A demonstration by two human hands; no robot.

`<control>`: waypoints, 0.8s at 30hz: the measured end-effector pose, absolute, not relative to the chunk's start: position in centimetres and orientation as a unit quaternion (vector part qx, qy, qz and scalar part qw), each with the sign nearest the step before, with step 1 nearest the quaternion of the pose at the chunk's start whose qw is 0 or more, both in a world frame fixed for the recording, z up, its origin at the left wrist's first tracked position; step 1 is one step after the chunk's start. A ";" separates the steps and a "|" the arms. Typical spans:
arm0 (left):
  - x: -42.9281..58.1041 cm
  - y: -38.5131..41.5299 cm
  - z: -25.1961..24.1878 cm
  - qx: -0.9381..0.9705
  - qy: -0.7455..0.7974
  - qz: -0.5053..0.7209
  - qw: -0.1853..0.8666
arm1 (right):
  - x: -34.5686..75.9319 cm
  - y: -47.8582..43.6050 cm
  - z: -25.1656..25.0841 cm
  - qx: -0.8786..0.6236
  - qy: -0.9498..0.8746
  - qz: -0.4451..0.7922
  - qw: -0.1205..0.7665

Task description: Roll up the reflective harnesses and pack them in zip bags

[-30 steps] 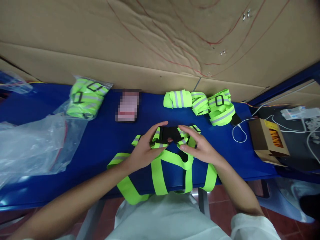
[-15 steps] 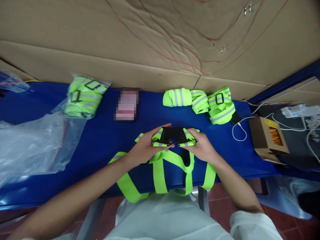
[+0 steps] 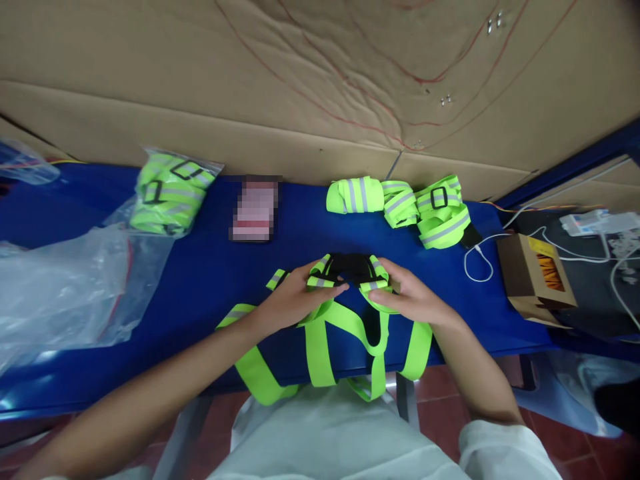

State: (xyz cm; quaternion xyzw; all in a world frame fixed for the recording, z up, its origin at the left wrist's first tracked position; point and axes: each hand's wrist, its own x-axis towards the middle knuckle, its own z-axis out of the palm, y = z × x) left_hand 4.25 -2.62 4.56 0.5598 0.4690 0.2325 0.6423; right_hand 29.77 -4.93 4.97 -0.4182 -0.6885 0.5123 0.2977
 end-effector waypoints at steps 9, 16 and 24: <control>4.5 -3.6 4.2 0.570 0.450 0.247 0.641 | 28.9 -5.5 4.5 -0.458 -0.665 0.491 0.326; 4.4 -2.8 5.6 0.515 0.365 0.246 0.735 | 28.5 -5.3 4.6 -0.448 -0.647 0.523 0.327; 3.6 -3.0 4.8 0.520 0.374 0.178 0.747 | 28.8 -5.1 5.4 -0.407 -0.607 0.614 0.299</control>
